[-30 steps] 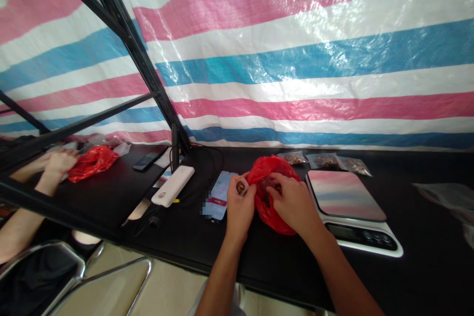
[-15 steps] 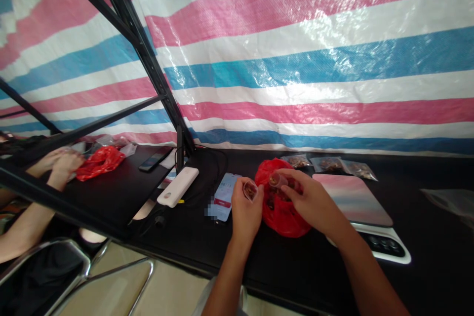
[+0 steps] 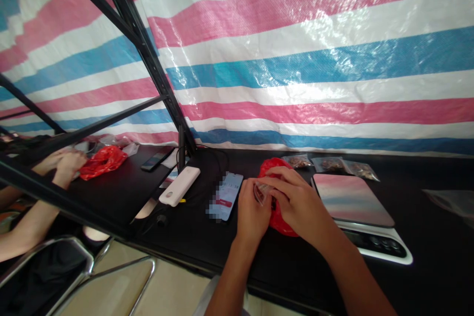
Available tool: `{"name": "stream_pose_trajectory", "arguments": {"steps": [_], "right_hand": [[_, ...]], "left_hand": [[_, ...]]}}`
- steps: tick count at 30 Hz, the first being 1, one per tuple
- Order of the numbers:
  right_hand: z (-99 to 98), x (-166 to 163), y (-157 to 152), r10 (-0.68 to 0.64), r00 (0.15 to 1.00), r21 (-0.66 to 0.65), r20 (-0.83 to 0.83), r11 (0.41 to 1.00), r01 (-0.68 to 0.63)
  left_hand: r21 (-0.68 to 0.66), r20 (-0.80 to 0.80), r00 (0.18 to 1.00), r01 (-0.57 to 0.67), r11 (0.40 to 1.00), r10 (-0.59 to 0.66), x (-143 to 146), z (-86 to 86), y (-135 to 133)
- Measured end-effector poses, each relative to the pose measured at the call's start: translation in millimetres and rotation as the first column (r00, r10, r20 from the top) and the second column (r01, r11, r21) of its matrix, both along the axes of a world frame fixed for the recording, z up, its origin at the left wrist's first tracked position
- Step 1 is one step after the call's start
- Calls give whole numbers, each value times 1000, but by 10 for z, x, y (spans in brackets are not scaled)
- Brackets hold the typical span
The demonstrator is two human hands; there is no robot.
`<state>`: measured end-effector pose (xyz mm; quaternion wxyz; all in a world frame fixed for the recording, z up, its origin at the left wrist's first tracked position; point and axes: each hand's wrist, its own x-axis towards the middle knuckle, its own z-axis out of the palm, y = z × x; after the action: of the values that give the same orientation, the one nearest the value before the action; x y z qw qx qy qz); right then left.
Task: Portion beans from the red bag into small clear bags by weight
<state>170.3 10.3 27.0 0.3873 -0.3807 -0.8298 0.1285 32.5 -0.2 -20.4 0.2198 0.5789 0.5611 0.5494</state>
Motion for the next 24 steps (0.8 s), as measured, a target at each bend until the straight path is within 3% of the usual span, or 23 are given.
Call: {"name": "stream_pose_trajectory", "arguments": {"steps": [9,13,16,20,24], "right_hand": [[55,10,-53,52,998,-5,19,999,-52],[34,5,-18,-27,1000,21,-10,999,27],[-47,53,67,-112,993,-5,-44,994,112],[-184,168,173,-208,976,-116,61,970,214],[-134,165,125,-178,984,-89,2,980,177]], "left_hand": [[9,126,992,6,1000,-7,-7,2,6],[-30,274,961,50,998,-40,-8,4,27],[-6,245,969,-20,1000,21,-34,-8,35],[28,253,962,-110,994,100,-60,-10,36],[75,305,934,-216,974,184,-43,33,28]]}}
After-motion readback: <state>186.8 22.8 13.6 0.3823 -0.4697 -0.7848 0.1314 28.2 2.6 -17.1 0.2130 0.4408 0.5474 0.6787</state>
